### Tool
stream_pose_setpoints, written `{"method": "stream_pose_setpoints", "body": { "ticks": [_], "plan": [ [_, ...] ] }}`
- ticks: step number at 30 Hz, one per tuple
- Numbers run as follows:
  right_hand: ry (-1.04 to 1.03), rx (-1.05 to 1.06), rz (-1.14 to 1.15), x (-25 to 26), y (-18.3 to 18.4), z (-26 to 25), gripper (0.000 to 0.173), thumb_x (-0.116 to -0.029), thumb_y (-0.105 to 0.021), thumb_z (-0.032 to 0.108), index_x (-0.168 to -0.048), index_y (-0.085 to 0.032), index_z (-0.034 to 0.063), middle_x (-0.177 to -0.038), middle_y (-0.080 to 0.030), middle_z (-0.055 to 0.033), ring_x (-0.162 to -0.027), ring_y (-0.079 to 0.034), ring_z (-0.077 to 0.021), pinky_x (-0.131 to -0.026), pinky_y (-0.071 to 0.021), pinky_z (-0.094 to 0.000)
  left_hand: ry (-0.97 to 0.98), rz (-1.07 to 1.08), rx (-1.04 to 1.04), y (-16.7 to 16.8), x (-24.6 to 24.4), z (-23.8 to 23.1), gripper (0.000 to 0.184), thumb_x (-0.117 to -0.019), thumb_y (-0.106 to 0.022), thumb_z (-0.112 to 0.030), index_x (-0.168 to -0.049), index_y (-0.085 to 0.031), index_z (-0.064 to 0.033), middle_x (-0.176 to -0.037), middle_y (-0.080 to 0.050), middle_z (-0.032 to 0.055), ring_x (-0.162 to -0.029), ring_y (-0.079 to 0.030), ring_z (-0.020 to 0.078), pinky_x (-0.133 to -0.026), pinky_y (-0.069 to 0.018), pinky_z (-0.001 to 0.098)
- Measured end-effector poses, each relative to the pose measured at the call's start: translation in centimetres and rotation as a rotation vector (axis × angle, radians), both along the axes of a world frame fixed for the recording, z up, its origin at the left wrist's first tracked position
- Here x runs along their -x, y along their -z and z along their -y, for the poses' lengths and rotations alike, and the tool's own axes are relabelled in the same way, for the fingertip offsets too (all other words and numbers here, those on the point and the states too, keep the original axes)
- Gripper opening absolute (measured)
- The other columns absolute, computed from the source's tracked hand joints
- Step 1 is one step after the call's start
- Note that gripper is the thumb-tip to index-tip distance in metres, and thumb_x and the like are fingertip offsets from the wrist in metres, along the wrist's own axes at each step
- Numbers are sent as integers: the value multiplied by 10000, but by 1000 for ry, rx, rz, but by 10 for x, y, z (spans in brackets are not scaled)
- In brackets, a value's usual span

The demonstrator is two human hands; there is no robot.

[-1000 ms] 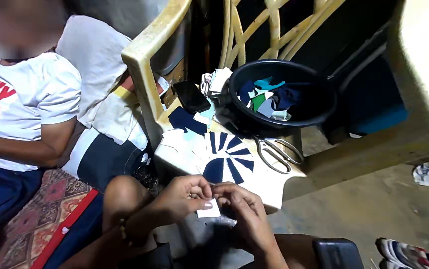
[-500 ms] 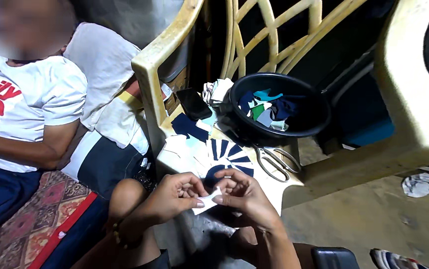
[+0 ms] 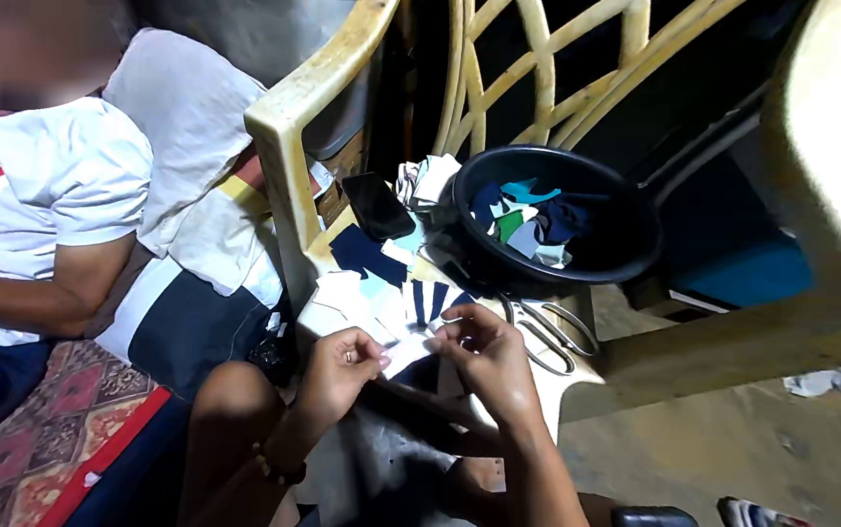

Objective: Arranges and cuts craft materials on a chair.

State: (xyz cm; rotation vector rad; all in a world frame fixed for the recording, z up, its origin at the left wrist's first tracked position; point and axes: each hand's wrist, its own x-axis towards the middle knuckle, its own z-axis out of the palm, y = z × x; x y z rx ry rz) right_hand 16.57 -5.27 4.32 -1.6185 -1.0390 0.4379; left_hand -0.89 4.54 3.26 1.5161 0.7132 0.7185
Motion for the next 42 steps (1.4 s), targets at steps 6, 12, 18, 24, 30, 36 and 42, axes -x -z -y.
{"method": "stream_pose_setpoints", "body": {
  "ticks": [6,12,18,24,30,36,42],
  "plan": [
    [-12,14,390,-1,17,-4,198,-845,-622,-69,-860,-783,45,-897,-729,-97,-934,-645,-246,-845,-501,-378,12,-94,-203,17,-7,5,63,-857,-725,6,-912,-754,16,-926,-720,73,-789,-678,17,-729,-570,153],
    [21,71,491,1,22,-8,170,-856,-625,26,-873,-794,40,-891,-722,-112,-896,-644,-263,-800,-509,-381,-29,-140,-399,27,-13,9,85,-831,-752,-25,-901,-771,19,-912,-712,112,-742,-670,16,-690,-551,121],
    [34,70,522,1,26,-13,131,-847,-660,48,-852,-791,47,-873,-732,-103,-877,-652,-259,-785,-511,-369,-55,-183,-522,30,-16,11,82,-817,-756,-39,-883,-776,5,-897,-704,120,-707,-660,26,-665,-543,118],
    [59,72,559,0,27,-13,158,-850,-630,40,-843,-787,58,-841,-713,-88,-857,-634,-247,-778,-491,-355,-55,-195,-506,27,-17,13,78,-817,-760,-48,-878,-777,-2,-898,-702,117,-709,-658,20,-665,-540,112],
    [54,82,563,1,30,-14,161,-862,-633,39,-848,-792,55,-858,-718,-106,-878,-644,-280,-784,-509,-387,-47,-207,-584,28,-19,14,96,-791,-767,-37,-876,-777,7,-878,-695,130,-684,-640,43,-638,-524,122],
    [44,91,580,0,31,-14,158,-857,-641,46,-858,-797,67,-872,-724,-101,-882,-643,-272,-790,-502,-373,-131,-252,-644,27,-8,8,279,-712,-833,-134,-950,-745,-19,-948,-659,97,-641,-562,-1,-553,-449,93],
    [56,85,576,0,30,-14,165,-854,-634,50,-859,-797,67,-865,-722,-97,-882,-638,-261,-786,-494,-357,-169,-107,-796,45,-7,10,110,-830,-713,-90,-916,-760,-40,-1022,-693,122,-804,-628,65,-697,-504,133]
  ]
}}
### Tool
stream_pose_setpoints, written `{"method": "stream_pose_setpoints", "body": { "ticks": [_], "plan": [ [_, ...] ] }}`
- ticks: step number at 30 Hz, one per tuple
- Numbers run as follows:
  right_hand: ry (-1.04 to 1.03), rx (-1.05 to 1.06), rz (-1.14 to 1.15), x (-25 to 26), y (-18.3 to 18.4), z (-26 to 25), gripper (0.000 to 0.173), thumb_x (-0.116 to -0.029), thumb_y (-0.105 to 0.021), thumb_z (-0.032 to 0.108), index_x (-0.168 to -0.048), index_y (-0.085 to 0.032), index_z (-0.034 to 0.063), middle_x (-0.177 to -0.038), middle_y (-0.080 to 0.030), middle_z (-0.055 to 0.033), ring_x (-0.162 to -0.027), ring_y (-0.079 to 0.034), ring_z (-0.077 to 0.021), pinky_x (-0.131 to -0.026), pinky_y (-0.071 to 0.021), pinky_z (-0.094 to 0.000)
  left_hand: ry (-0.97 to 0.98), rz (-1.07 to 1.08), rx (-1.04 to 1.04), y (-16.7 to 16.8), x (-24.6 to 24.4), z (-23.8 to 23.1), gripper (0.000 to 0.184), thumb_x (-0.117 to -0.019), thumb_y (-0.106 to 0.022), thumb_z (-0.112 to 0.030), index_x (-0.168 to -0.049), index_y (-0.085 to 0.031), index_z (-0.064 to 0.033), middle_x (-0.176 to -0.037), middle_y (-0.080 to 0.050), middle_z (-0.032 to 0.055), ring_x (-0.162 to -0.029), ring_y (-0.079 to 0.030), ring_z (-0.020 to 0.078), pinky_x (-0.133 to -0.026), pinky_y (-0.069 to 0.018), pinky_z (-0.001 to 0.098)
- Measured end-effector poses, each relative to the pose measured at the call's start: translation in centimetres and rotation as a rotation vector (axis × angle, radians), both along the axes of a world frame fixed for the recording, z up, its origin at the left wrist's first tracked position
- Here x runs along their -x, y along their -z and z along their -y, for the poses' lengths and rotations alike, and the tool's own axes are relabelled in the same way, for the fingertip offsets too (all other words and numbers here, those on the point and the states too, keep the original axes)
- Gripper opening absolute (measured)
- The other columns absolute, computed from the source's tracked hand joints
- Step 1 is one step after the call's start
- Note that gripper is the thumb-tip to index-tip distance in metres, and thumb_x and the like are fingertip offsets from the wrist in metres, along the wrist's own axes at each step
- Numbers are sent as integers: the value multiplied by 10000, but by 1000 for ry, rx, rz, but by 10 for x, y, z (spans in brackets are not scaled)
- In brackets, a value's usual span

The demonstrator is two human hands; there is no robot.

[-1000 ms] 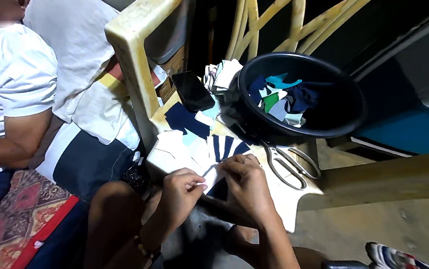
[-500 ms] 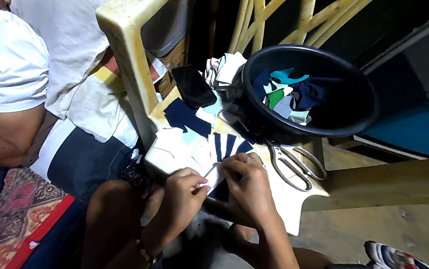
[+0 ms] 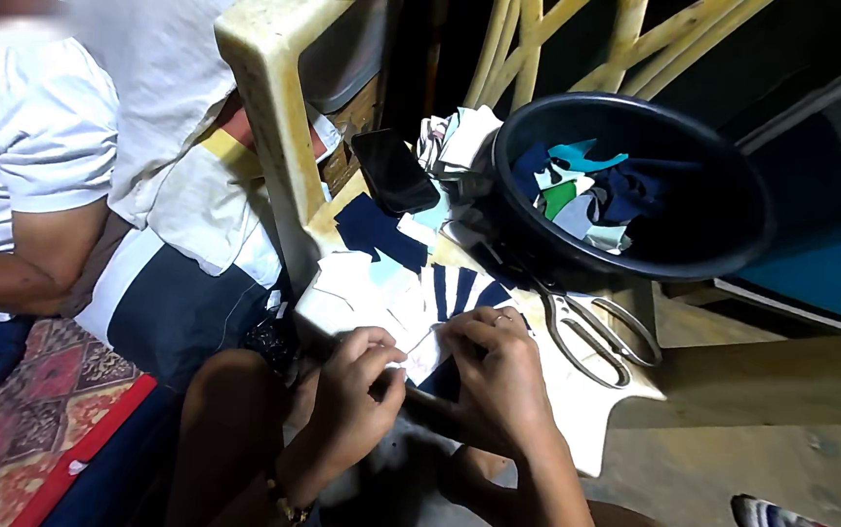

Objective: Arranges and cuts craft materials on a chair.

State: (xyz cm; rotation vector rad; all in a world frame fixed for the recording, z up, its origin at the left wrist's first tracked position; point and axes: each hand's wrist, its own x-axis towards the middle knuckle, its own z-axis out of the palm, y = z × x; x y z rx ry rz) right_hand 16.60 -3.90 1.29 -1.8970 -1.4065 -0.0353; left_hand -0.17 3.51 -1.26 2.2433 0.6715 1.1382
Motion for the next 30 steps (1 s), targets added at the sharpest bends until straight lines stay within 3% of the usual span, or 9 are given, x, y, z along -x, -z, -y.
{"method": "stream_pose_setpoints", "body": {
  "ticks": [2,4,10,16,21,25,30],
  "plan": [
    [-1,-5,3,0,0,0,164,-851,-633,50,-853,-796,69,-863,-723,-91,-882,-637,-256,-788,-493,-350,65,4,-53,6,-1,2,128,-882,-682,-103,-946,-784,-57,-1022,-722,95,-932,-645,135,-832,-511,207],
    [-4,-4,6,0,0,-1,161,-848,-634,45,-846,-793,71,-858,-719,-88,-879,-636,-257,-784,-496,-353,132,-19,-97,10,-3,2,151,-931,-673,-135,-969,-796,-56,-1004,-735,81,-980,-651,176,-881,-509,247],
    [-5,-1,10,-2,2,0,169,-862,-636,40,-854,-801,75,-862,-714,-88,-894,-637,-262,-800,-503,-362,126,-74,-159,17,-6,1,164,-942,-663,-174,-904,-799,-91,-946,-721,54,-954,-643,176,-843,-509,238],
    [58,-101,195,2,3,-1,218,-823,-606,-35,-812,-797,71,-840,-684,-122,-838,-636,-296,-730,-525,-365,113,-50,-176,18,-6,0,151,-926,-673,-178,-897,-804,-109,-945,-723,36,-959,-646,159,-852,-513,225],
    [-71,-160,122,27,-3,10,184,-836,-599,-21,-851,-777,24,-932,-735,-133,-896,-709,-256,-831,-575,-295,119,-39,-180,17,-7,2,135,-869,-652,-93,-798,-765,-75,-962,-733,68,-971,-669,201,-861,-541,259],
    [-41,-96,144,28,12,8,127,-813,-643,25,-821,-768,4,-994,-742,-164,-952,-717,-308,-858,-582,-361,126,-36,-184,15,-6,0,130,-885,-673,-112,-841,-793,-85,-946,-735,50,-954,-669,195,-865,-537,268],
    [-21,-78,123,27,18,11,163,-795,-678,2,-909,-775,-60,-1089,-734,-221,-997,-713,-362,-886,-580,-396,117,-34,-175,17,-8,0,123,-894,-689,-144,-854,-796,-96,-934,-735,34,-957,-669,176,-865,-534,249]
  ]
}}
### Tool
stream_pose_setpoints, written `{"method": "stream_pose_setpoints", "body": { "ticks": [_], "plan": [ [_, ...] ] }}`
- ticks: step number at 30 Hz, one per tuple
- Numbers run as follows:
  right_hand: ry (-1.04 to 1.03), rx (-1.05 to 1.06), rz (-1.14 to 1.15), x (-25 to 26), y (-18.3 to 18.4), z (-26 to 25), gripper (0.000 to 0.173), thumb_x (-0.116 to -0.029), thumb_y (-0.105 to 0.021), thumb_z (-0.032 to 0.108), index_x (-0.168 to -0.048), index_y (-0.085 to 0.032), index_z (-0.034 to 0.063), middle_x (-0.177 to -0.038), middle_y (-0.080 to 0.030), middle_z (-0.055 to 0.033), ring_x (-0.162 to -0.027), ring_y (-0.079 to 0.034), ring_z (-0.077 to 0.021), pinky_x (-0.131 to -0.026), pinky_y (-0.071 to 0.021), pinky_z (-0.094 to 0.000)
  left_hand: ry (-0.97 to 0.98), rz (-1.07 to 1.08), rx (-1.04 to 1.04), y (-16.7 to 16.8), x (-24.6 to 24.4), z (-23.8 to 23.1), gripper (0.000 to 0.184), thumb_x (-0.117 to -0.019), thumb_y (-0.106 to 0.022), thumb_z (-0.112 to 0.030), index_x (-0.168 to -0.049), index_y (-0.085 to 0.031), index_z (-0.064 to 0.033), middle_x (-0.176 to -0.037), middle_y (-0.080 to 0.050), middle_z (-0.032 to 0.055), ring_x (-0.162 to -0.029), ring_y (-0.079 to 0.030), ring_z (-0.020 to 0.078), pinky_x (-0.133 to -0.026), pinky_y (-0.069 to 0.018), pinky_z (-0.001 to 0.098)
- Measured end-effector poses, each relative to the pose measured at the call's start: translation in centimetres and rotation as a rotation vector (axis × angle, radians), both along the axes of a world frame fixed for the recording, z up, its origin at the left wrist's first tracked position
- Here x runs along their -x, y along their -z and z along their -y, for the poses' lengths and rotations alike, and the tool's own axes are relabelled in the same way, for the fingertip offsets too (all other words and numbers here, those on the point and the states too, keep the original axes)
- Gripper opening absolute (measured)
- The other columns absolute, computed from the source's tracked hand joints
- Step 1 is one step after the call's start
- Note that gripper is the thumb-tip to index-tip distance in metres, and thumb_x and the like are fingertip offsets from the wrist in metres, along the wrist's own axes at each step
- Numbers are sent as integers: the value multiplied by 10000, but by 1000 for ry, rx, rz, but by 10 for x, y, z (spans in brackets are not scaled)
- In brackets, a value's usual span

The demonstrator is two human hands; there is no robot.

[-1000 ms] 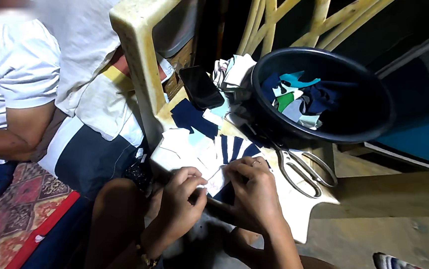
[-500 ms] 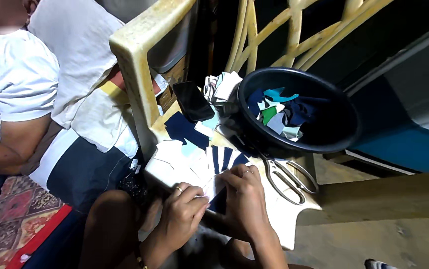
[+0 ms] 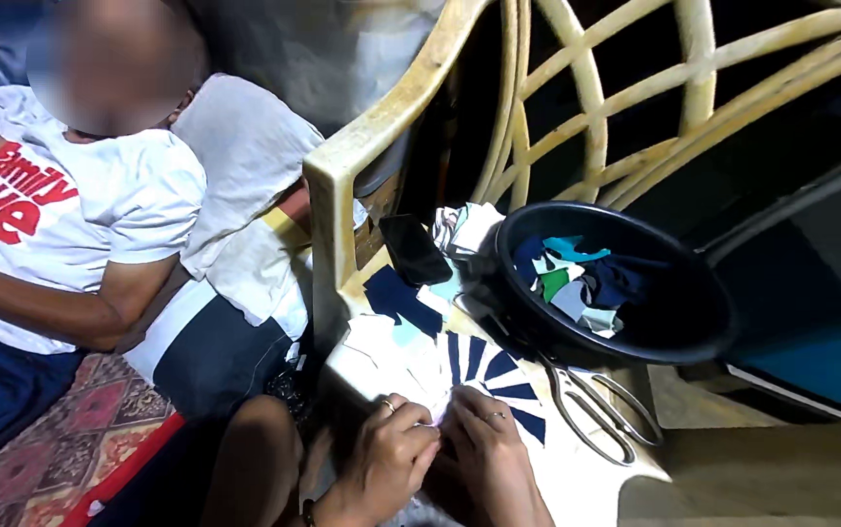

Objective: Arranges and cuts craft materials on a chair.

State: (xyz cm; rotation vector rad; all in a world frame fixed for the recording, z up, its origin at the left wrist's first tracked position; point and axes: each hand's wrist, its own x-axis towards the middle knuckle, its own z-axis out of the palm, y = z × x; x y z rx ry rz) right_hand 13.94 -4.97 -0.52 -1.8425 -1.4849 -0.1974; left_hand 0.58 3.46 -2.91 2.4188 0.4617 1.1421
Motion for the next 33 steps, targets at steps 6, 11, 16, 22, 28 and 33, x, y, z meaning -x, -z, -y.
{"method": "stream_pose_setpoints", "body": {
  "ticks": [6,11,16,22,28,33],
  "plan": [
    [-7,12,24,1,2,1,220,-737,-752,34,-929,-776,-72,-1127,-729,-235,-1012,-707,-386,-891,-576,-407,53,-26,44,-5,4,-2,89,-847,-721,-123,-798,-780,-76,-950,-746,51,-961,-683,184,-882,-541,263],
    [-23,84,-12,5,-7,5,350,-722,-835,120,-981,-759,-103,-1176,-710,-257,-1071,-691,-423,-909,-573,-459,105,-206,231,-53,14,-26,109,-870,-741,-80,-916,-774,12,-999,-757,141,-919,-731,251,-836,-593,380],
    [-17,130,-25,8,-12,5,344,-731,-851,119,-973,-752,-105,-1200,-694,-272,-1108,-674,-440,-918,-569,-468,-226,-192,254,-91,-12,-96,182,-942,-641,-25,-1050,-737,85,-1099,-715,238,-983,-702,324,-899,-559,424],
    [-8,167,-39,10,-16,3,324,-720,-864,84,-946,-739,-111,-1213,-677,-297,-1131,-660,-453,-935,-561,-469,-366,-527,490,-100,-46,-146,322,-958,-693,-97,-1220,-652,85,-1213,-638,254,-1141,-622,338,-1032,-477,447],
    [-23,161,-48,9,-15,5,314,-732,-861,97,-934,-740,-111,-1207,-677,-298,-1122,-663,-452,-925,-566,-463,-376,-663,524,-105,-51,-146,199,-970,-669,-90,-1107,-682,54,-1138,-662,219,-1117,-628,340,-996,-479,507],
    [-39,68,-30,4,-4,6,329,-718,-849,155,-938,-754,-71,-1196,-688,-267,-1092,-677,-426,-922,-565,-462,-289,-239,526,-112,-39,-129,130,-912,-734,-42,-1008,-695,37,-897,-650,141,-707,-566,180,-700,-503,354]
  ]
}}
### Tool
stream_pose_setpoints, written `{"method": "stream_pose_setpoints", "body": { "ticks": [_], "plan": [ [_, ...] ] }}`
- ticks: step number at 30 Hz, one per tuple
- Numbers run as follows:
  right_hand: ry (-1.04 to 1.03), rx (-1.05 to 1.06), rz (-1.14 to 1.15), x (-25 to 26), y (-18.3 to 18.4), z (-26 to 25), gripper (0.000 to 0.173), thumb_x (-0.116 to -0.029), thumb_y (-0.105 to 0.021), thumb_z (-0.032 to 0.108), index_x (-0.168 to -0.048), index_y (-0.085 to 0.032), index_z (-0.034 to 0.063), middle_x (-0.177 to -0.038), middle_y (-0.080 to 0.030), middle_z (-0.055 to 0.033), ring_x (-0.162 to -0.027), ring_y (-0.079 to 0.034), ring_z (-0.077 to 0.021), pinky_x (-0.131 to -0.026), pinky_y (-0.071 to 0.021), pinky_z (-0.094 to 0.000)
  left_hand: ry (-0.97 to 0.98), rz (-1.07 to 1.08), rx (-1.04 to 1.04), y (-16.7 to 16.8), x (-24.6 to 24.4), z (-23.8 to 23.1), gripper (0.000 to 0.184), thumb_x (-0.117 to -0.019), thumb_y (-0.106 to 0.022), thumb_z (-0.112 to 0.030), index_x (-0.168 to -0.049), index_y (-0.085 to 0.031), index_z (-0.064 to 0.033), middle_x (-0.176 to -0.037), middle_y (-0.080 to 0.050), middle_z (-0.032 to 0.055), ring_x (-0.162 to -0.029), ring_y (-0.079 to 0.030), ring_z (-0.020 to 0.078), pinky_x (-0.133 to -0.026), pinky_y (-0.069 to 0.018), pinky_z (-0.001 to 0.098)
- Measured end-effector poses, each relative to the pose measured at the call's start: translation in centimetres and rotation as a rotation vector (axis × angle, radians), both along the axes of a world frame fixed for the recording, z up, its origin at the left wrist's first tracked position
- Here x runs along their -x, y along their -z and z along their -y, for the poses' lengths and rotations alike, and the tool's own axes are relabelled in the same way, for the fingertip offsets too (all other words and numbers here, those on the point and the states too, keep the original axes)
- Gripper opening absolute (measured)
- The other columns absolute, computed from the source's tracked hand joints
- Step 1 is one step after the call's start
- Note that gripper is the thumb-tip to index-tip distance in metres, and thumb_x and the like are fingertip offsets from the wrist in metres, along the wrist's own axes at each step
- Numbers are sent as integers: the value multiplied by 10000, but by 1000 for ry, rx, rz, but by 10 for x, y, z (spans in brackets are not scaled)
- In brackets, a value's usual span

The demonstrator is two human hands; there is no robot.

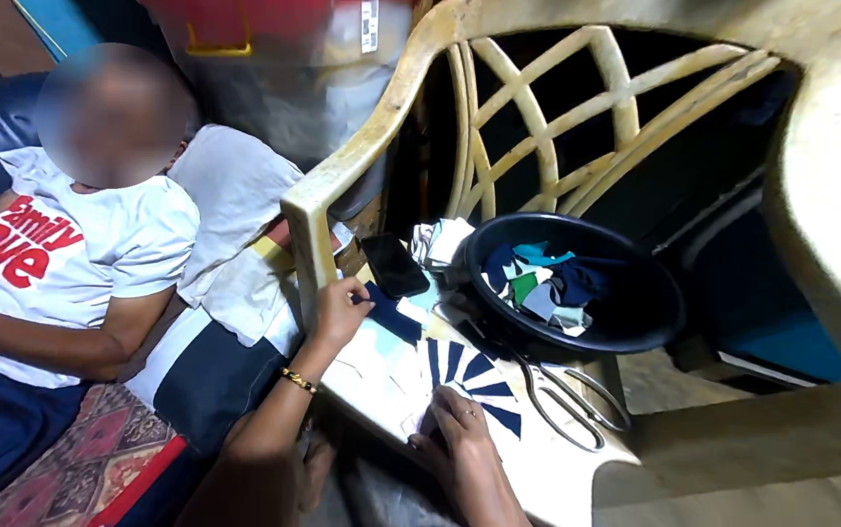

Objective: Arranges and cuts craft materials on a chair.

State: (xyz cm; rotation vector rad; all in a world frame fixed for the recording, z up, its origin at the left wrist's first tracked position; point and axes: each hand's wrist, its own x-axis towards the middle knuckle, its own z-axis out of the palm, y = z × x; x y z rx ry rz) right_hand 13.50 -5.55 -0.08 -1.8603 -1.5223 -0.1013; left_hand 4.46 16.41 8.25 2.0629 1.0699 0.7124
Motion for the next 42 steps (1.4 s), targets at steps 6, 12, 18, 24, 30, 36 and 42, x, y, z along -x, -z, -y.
{"method": "stream_pose_setpoints", "body": {
  "ticks": [6,12,18,24,30,36,42],
  "plan": [
    [-107,-194,-434,-18,-16,17,504,-796,-776,157,-1231,-671,-75,-1233,-660,-192,-1047,-658,-163,-872,-558,-264,443,512,46,-6,29,64,115,-813,-669,88,-876,-661,-8,-933,-723,19,-825,-692,44,-731,-593,211],
    [-434,-168,-1397,-19,-33,17,551,-997,-621,431,-1354,-496,30,-1060,-752,-11,-886,-741,-133,-780,-628,-313,871,590,213,26,39,85,163,-935,-570,-86,-933,-675,40,-1033,-722,44,-989,-672,32,-854,-569,215],
    [-363,-133,-1371,-18,-27,12,485,-820,-677,-83,-1271,-533,22,-928,-753,30,-779,-706,-32,-708,-584,-191,761,623,331,47,40,87,147,-796,-740,61,-864,-637,-21,-1023,-679,-1,-960,-670,28,-795,-597,208],
    [-237,-219,-1224,-24,-29,8,309,-785,-695,-116,-1019,-648,80,-853,-717,55,-731,-685,-26,-680,-592,-191,628,584,395,52,45,84,203,-765,-773,86,-910,-654,9,-1158,-688,58,-946,-695,50,-749,-608,209],
    [-197,-142,-1033,-33,-39,2,253,-855,-642,-83,-1064,-633,60,-835,-728,68,-724,-685,-24,-672,-580,-193,585,614,378,61,47,82,134,-789,-765,77,-891,-688,37,-1101,-716,74,-948,-703,58,-785,-607,210],
    [-68,-66,-778,-40,-41,-6,284,-796,-711,-47,-1054,-623,33,-787,-690,85,-667,-633,19,-620,-527,-140,385,471,366,64,44,89,155,-738,-817,55,-825,-691,32,-977,-712,79,-799,-693,36,-705,-597,175],
    [64,-27,-457,-37,-28,-12,239,-822,-697,42,-1055,-668,1,-790,-680,24,-690,-604,7,-643,-486,-146,345,267,241,62,42,95,75,-823,-778,-14,-880,-752,26,-952,-704,102,-797,-676,19,-712,-565,134]
  ]
}}
